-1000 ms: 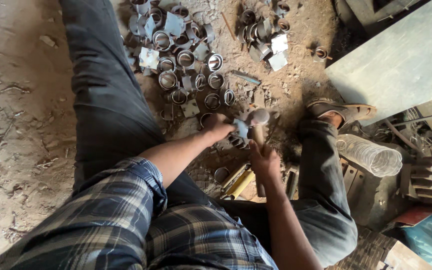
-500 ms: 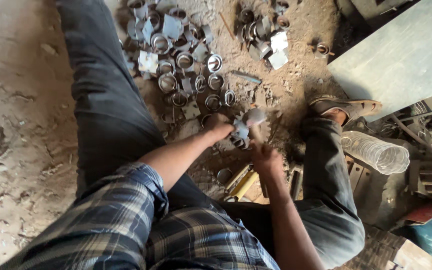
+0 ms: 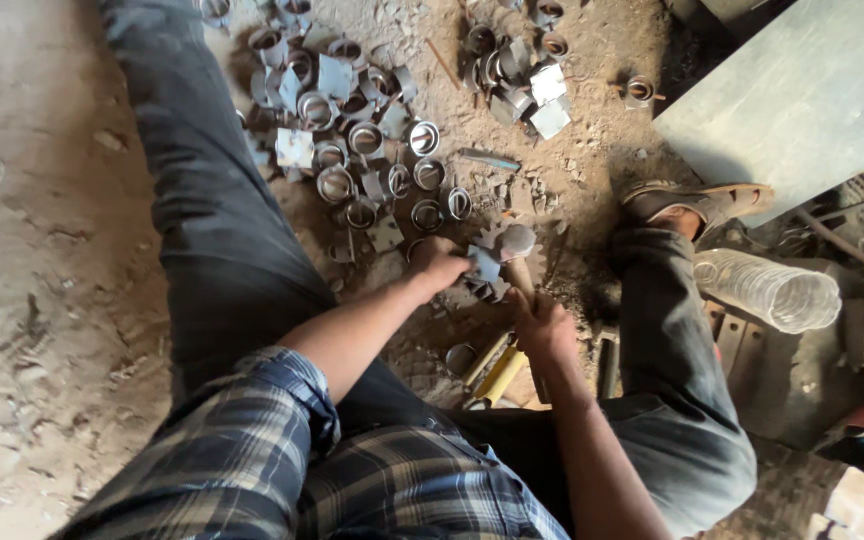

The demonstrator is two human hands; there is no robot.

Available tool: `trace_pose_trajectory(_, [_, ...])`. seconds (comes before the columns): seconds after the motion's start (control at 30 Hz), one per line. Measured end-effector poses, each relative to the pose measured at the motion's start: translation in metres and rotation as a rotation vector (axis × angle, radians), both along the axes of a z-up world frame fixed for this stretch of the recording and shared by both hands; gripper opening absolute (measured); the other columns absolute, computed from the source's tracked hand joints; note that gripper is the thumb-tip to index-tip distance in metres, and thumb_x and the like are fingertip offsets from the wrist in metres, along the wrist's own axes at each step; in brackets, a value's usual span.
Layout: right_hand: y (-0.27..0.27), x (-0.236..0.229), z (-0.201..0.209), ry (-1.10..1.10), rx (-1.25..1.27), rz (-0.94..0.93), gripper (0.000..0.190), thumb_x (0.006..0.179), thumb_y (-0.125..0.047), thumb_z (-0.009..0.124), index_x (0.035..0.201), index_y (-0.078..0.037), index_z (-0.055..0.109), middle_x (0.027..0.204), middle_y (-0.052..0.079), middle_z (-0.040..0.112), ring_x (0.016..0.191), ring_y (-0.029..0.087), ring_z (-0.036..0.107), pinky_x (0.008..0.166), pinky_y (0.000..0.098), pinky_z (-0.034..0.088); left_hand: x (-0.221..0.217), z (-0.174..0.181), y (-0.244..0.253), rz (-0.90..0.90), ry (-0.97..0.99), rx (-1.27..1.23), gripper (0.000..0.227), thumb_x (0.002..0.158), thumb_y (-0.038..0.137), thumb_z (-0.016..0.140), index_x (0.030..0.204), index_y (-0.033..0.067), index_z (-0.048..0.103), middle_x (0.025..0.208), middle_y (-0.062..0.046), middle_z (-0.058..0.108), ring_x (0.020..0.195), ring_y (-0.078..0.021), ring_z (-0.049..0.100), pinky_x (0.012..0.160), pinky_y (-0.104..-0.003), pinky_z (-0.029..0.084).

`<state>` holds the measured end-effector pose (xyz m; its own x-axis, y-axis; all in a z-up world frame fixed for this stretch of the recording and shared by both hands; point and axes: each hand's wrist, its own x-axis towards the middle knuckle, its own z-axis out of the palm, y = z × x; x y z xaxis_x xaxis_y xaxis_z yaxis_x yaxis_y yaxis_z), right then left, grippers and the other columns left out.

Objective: The person sits on the floor and repeatedly hammers small metal pieces using a hammer and a gear-like anvil. They pick up each piece, strike it several times, and place it back into a pile of similar parts.

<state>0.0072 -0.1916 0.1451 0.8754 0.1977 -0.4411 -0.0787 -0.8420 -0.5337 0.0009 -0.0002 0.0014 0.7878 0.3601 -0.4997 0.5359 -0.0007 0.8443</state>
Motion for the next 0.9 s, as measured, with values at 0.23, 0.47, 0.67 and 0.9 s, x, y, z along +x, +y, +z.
trace_pose_trajectory(0.23, [-0.021, 0.014, -0.029, -0.042, -0.045, -0.039, 0.050, 0.097, -0.051, 0.062, 0.100, -0.003, 0.077, 0.079, 0.018, 0.075, 0.072, 0.028, 0.074, 0.064, 0.0410, 0.056, -0.010, -0.001, 0.014, -0.055, -0.140, 0.207, 0.026, 0.077, 0.026, 0.085, 0.081, 0.0015, 0.078, 0.070, -0.010, 0.073, 0.062, -0.0180, 0.066, 0.058, -0.034, 0.049])
trace_pose_trajectory(0.47, [-0.030, 0.024, -0.075, -0.101, -0.098, 0.171, 0.047, 0.088, -0.051, 0.067, 0.102, -0.006, 0.076, 0.084, 0.020, 0.075, 0.076, 0.035, 0.073, 0.065, 0.0456, 0.056, -0.005, -0.008, 0.038, 0.311, -0.202, -0.480, 0.016, 0.085, 0.013, 0.080, 0.088, -0.0002, 0.071, 0.080, -0.006, 0.072, 0.067, -0.0140, 0.069, 0.058, -0.030, 0.061])
trace_pose_trajectory(0.67, [-0.025, 0.029, -0.071, 0.169, 0.148, 0.032, 0.041, 0.089, -0.042, 0.069, 0.098, -0.003, 0.075, 0.076, 0.015, 0.075, 0.065, 0.024, 0.071, 0.059, 0.0392, 0.056, 0.013, -0.013, 0.054, 0.429, -0.181, -0.602, 0.017, 0.086, 0.015, 0.074, 0.099, 0.0038, 0.072, 0.091, -0.005, 0.071, 0.078, -0.0145, 0.069, 0.065, -0.030, 0.060])
trace_pose_trajectory(0.9, [-0.021, 0.031, -0.053, 0.322, 0.191, 0.005, 0.034, 0.087, -0.038, 0.072, 0.099, -0.007, 0.077, 0.081, 0.009, 0.078, 0.066, 0.019, 0.070, 0.058, 0.0344, 0.056, 0.158, 0.068, 0.059, 0.277, -0.299, -0.558, 0.032, 0.091, 0.028, 0.073, 0.117, 0.0103, 0.066, 0.112, -0.006, 0.074, 0.095, -0.0207, 0.074, 0.075, -0.020, 0.061])
